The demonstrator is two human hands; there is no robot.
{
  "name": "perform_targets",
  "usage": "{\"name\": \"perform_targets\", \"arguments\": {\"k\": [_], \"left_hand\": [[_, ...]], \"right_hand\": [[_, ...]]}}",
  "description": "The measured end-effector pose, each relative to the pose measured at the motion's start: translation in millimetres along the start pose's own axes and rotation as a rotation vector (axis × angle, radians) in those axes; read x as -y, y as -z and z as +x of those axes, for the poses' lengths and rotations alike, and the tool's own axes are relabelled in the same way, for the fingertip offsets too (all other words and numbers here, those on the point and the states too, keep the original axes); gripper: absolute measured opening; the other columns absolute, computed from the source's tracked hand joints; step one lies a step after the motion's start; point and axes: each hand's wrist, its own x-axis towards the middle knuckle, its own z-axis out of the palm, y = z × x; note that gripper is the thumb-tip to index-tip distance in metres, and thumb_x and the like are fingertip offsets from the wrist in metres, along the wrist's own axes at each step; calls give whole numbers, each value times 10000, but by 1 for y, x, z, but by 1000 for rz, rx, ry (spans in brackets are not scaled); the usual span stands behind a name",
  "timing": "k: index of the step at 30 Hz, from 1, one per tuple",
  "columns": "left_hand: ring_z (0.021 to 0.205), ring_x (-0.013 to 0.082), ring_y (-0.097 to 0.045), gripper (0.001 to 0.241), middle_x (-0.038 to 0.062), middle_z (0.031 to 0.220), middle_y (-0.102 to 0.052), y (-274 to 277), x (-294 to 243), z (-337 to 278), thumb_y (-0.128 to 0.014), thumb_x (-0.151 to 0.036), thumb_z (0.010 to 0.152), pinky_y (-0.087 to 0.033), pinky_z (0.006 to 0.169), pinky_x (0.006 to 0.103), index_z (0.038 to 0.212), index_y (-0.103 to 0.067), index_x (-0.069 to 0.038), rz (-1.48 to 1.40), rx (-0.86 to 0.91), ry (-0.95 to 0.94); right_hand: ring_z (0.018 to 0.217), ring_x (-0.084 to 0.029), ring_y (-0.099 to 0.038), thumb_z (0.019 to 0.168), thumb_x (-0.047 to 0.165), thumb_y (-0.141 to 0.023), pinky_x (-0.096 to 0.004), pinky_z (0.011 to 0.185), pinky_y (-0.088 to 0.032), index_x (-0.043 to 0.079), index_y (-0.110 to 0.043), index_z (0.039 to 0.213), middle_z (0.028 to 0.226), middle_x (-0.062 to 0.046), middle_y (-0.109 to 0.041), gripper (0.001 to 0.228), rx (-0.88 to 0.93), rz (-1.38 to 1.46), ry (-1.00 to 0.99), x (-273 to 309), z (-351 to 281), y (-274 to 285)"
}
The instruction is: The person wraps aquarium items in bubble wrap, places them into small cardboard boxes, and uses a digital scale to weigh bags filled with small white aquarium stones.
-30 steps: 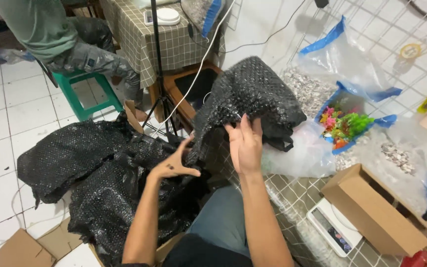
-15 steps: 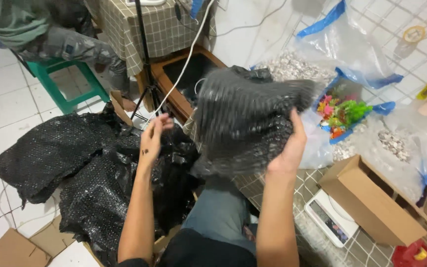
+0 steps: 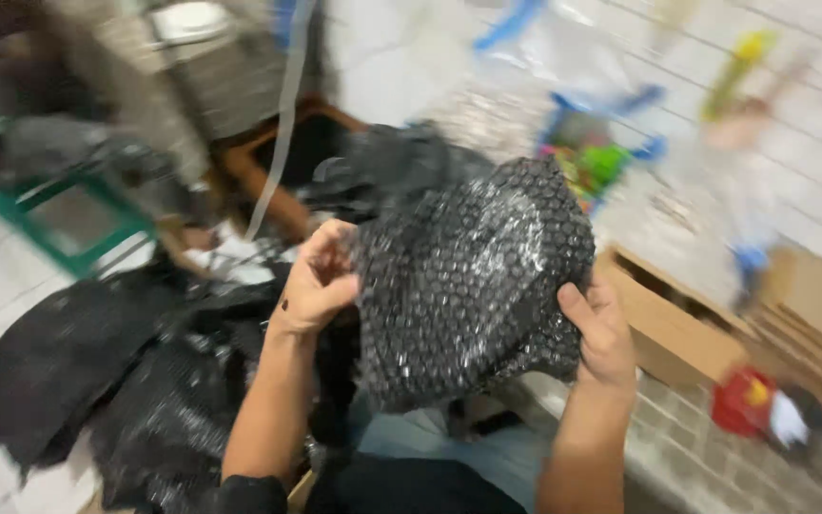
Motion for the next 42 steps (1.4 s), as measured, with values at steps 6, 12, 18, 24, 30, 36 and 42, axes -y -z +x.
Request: {"name": "perform_targets", "arguments": {"k": [6, 12, 18, 24, 30, 36, 42], "left_hand": [[726, 59, -411, 444, 18, 907, -405, -141, 41, 71, -632, -363, 970, -366, 581, 188, 1187, -552, 16, -180, 194, 117], [1415, 297, -475, 879, 174, 1615, -395, -257, 145, 94, -513, -617, 1023, -439, 1135, 461, 1642, -221, -67, -346, 473, 256], [1126, 233, -640, 877, 144, 1314, -652, -280, 172, 103, -935, -282, 731, -566, 962, 445, 1459, -508, -44, 108, 428, 455], [768, 228, -717, 370, 172, 872, -763, -311, 133, 139, -865, -285, 835, -602, 635, 405, 1059, -770, -7, 398, 242, 568], [919, 229, -737, 303, 171, 1022, -773, -245, 155, 153, -819, -184, 881, -617, 786, 433, 1158, -776, -69, 366, 290, 498], [1445, 667, -88, 1024, 378, 1655, 8, -275, 130, 145, -769, -137, 862, -139, 1215, 703, 1641, -106, -77, 381, 172, 187], [1191, 449, -610, 475, 181, 1210, -659, -239, 156, 114, -723, -137, 918, -476, 1026, 500, 1388, -659, -161, 702, 326, -47]], "right_hand": [[1318, -342, -543, 878, 354, -571, -560, 1072, -483, 155, -329, 1591, 1536, -205, -465, 779, -371, -68, 166, 55, -78, 82], [1427, -354, -304, 893, 314, -632, -614, 1112, -230, 161, -283, 1615, 1610, -183, -334, 817, -557, -282, 259, 95, -105, 132], [1559, -369, -16, 911, 267, -706, -681, 1161, 73, 168, -227, 1645, 1700, -158, -176, 882, -672, -474, 271, 111, -88, 159], [1452, -242, -378, 862, 159, -713, -471, 1233, -265, 112, -311, 1611, 1596, -144, -362, 852, -745, -233, 322, 94, -72, 178], [1295, -209, -588, 819, 45, -763, -341, 1119, -437, -23, -695, 1263, 1304, -143, -680, 454, -835, -248, 277, 38, -80, 228], [1219, -189, -613, 933, 230, -769, -410, 1085, -480, 187, -721, 1330, 1330, -67, -676, 402, -1059, -550, 177, 58, -42, 166], [1288, -257, -588, 1019, 173, -678, -403, 1153, -399, 77, -692, 1321, 1317, -158, -672, 316, -994, -928, 288, 32, -31, 151]]}}
